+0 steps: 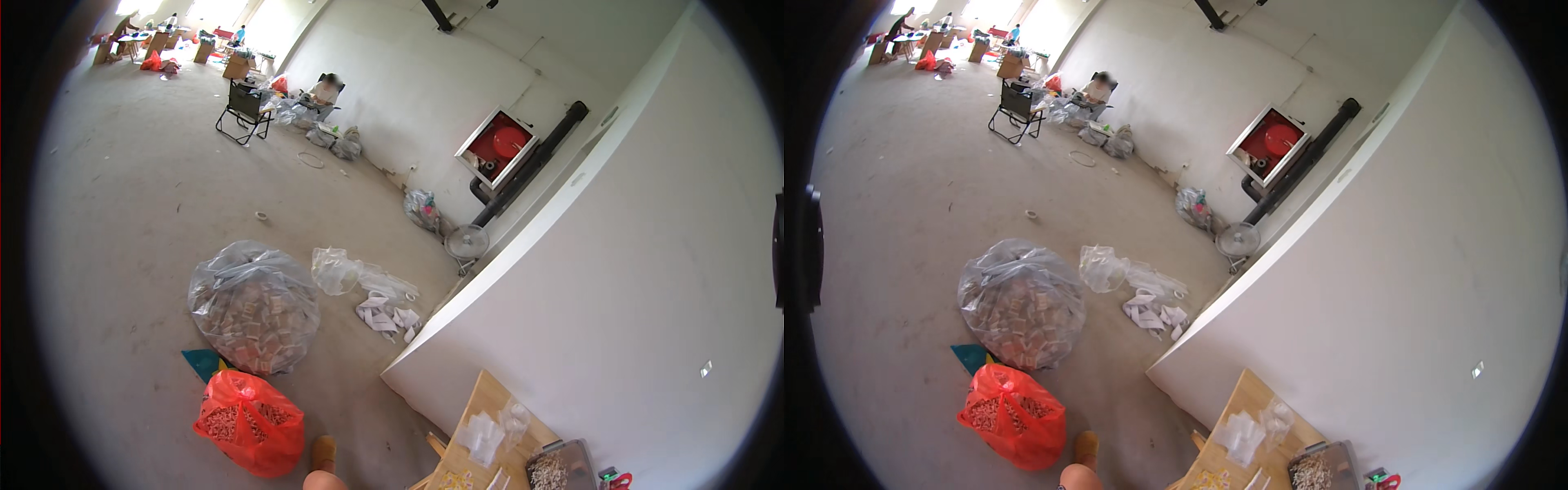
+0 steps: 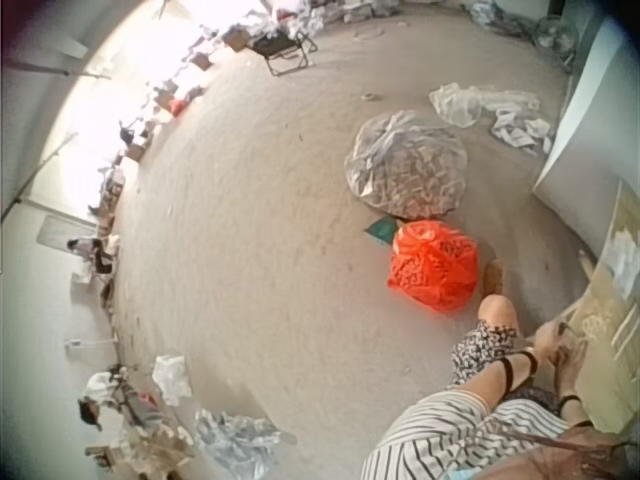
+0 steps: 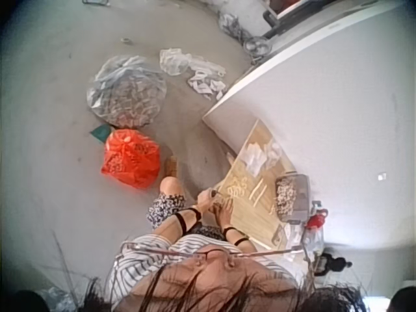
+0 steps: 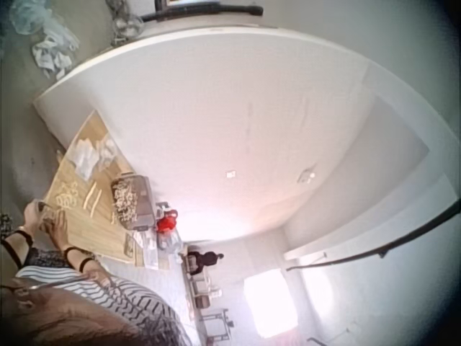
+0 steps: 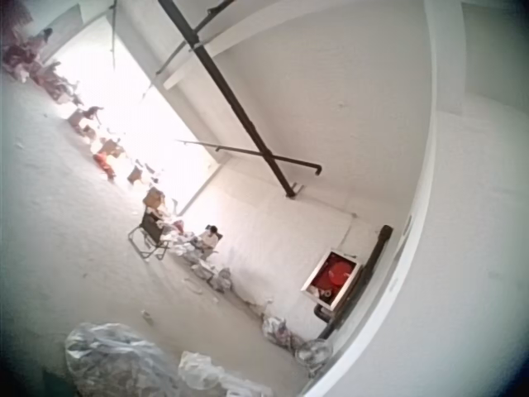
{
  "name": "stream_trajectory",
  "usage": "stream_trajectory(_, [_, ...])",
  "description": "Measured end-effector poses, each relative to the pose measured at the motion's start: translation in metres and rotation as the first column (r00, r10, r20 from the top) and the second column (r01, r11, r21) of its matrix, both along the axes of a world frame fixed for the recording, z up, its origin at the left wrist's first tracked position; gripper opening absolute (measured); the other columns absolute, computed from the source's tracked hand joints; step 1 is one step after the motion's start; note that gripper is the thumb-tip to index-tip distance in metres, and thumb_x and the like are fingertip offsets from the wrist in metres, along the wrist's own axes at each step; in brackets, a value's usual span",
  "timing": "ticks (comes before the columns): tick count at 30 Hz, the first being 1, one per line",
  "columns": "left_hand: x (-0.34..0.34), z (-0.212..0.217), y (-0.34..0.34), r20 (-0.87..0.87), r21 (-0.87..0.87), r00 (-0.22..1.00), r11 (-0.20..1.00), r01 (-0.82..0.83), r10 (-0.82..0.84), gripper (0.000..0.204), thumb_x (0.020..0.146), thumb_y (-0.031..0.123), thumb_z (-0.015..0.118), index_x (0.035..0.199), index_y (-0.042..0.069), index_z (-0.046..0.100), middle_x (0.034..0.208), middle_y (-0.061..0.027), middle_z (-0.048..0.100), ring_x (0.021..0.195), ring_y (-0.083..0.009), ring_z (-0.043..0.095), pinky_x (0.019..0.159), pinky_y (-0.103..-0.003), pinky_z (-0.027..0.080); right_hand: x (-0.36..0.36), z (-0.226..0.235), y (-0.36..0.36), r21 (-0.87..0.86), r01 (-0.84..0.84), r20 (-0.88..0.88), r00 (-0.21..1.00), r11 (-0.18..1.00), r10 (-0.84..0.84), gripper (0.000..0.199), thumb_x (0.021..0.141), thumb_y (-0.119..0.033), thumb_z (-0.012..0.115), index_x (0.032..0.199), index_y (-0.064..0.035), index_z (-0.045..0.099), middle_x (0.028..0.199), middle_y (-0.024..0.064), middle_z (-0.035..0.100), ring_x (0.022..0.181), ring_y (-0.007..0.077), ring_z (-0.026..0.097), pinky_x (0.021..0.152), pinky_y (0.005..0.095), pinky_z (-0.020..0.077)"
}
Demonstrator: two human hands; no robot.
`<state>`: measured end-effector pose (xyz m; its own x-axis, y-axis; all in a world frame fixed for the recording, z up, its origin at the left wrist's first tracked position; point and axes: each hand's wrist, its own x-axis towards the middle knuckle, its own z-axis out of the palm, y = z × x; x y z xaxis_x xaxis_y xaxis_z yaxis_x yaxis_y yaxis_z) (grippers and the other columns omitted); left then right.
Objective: Picking up cotton swabs from a container and placing them into individual plastic packets.
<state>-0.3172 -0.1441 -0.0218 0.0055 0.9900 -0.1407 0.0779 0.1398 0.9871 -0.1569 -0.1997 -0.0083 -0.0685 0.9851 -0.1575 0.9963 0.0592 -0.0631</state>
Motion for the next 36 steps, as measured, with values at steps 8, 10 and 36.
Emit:
stream_trajectory(8, [0.005, -0.010, 0.002, -0.016, -0.029, 1.000, 0.999, 0.014, -0.015, 0.028, 0.086, 0.030, 0.067, 0.102, 0.007, 0.065, 0.097, -0.0185, 0.068, 0.094, -0.0388, 0.062, 0.082, -0.047, 0.049, 0.006, -0.011, 0.000, 0.091, -0.042, -0.053, 0.997, 0.995, 0.047, 0.075, 0.097, -0.046, 0.045, 0.144, 0.0094, 0.029, 0.153, 0.0352, 0.017, 0.142, 0.0516, 0.012, 0.116, 0.0563, 0.0128])
stream_trajectory(10, [0.006, -0.008, 0.000, -0.017, -0.009, 1.000, 1.000, 0.009, -0.009, 0.027, 0.086, 0.029, 0.067, 0.102, 0.008, 0.065, 0.096, -0.0181, 0.068, 0.093, -0.0385, 0.063, 0.081, -0.047, 0.049, 0.007, -0.013, -0.004, 0.075, -0.056, -0.018, 0.998, 0.996, 0.058, 0.075, 0.097, -0.047, 0.045, 0.144, 0.0093, 0.028, 0.153, 0.0347, 0.017, 0.142, 0.0516, 0.012, 0.116, 0.0565, 0.0126])
stream_trajectory(36, [0.010, -0.013, 0.017, -0.229, 0.004, 0.973, 1.000, 0.009, -0.008, 0.046, 0.077, 0.041, 0.078, 0.089, -0.002, 0.067, 0.083, -0.0206, 0.070, 0.083, -0.0355, 0.069, 0.072, -0.040, 0.053, -0.005, 0.000, 0.002, 0.161, 0.041, -0.132, 0.991, 0.986, -0.020, 0.095, 0.092, -0.055, 0.051, 0.147, 0.0136, 0.015, 0.156, 0.0300, 0.011, 0.147, 0.0431, 0.007, 0.120, 0.0499, 0.0099])
